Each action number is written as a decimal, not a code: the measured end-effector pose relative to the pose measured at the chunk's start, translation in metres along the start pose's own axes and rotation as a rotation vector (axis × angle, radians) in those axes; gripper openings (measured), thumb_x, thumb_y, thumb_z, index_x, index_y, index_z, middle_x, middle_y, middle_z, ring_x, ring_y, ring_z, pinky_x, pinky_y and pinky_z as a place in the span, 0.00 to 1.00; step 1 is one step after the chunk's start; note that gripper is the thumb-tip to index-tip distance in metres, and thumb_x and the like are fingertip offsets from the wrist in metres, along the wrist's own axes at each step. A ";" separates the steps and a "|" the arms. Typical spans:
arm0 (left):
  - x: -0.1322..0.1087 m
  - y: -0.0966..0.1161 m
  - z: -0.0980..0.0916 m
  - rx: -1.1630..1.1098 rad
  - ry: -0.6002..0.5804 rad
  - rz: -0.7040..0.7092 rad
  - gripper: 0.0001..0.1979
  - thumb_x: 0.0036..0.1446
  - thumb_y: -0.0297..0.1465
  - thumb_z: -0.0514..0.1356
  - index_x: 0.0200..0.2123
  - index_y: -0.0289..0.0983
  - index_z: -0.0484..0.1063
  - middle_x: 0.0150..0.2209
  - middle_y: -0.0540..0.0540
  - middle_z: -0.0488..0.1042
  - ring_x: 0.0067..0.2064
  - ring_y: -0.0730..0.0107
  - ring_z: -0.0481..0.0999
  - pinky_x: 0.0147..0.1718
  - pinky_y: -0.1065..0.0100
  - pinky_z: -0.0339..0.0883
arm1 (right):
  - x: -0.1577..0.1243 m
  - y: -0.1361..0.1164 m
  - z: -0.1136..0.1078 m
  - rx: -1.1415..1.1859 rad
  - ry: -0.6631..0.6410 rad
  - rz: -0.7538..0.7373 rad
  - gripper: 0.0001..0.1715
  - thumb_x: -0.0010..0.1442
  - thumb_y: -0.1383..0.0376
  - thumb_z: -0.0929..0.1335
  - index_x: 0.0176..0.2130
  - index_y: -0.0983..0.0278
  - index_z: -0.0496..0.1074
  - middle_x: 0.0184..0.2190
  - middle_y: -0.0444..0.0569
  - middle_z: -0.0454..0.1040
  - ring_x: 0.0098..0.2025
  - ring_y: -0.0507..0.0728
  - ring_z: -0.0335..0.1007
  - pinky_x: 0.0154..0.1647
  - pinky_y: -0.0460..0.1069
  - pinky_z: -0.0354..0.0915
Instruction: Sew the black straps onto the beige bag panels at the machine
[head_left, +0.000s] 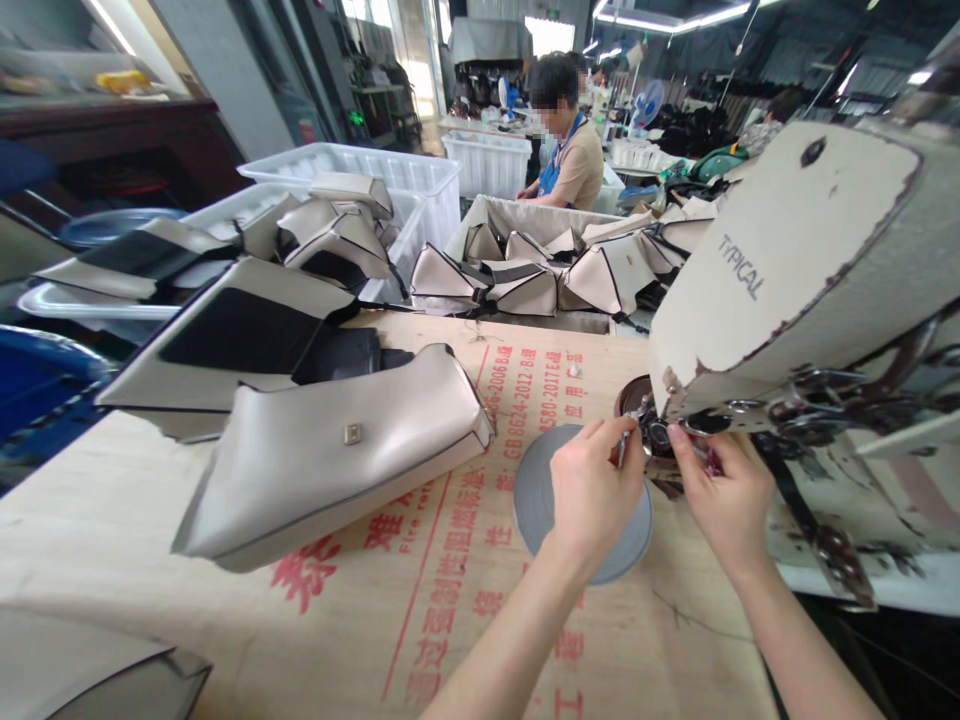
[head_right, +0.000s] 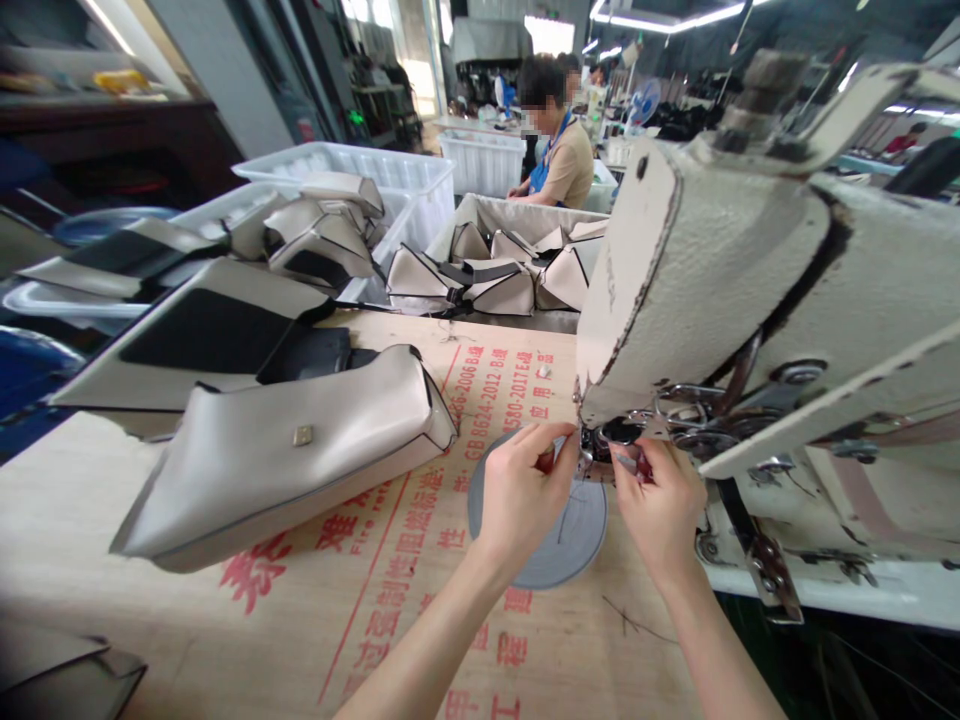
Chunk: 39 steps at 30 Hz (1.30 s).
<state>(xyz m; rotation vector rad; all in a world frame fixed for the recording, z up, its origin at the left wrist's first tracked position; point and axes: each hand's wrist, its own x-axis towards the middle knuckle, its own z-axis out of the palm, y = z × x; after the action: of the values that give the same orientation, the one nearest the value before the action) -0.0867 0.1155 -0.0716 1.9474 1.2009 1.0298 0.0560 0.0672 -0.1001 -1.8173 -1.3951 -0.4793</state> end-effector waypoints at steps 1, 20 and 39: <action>0.000 0.000 0.000 0.000 0.001 0.003 0.10 0.57 0.31 0.53 0.38 0.39 0.73 0.28 0.50 0.72 0.26 0.78 0.66 0.28 0.75 0.57 | 0.000 0.000 0.000 0.002 0.001 -0.001 0.16 0.55 0.56 0.66 0.24 0.66 0.67 0.19 0.45 0.65 0.22 0.51 0.59 0.26 0.45 0.54; 0.003 -0.001 0.003 0.103 -0.079 0.043 0.11 0.58 0.31 0.52 0.38 0.41 0.74 0.28 0.50 0.71 0.27 0.77 0.69 0.26 0.75 0.58 | 0.008 -0.005 0.007 -0.019 -0.061 -0.121 0.12 0.55 0.58 0.66 0.29 0.64 0.73 0.22 0.46 0.70 0.25 0.52 0.64 0.28 0.45 0.57; -0.009 0.000 -0.006 0.104 -0.006 0.044 0.14 0.54 0.27 0.55 0.45 0.43 0.69 0.42 0.50 0.71 0.33 0.76 0.73 0.31 0.75 0.67 | 0.007 -0.017 -0.012 0.291 -0.132 0.046 0.13 0.57 0.59 0.64 0.35 0.64 0.72 0.33 0.51 0.71 0.34 0.55 0.68 0.35 0.48 0.63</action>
<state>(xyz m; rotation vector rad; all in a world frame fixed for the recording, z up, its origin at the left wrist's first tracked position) -0.0941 0.1078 -0.0712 2.0637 1.2354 1.0005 0.0449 0.0643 -0.0816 -1.6622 -1.4251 -0.1250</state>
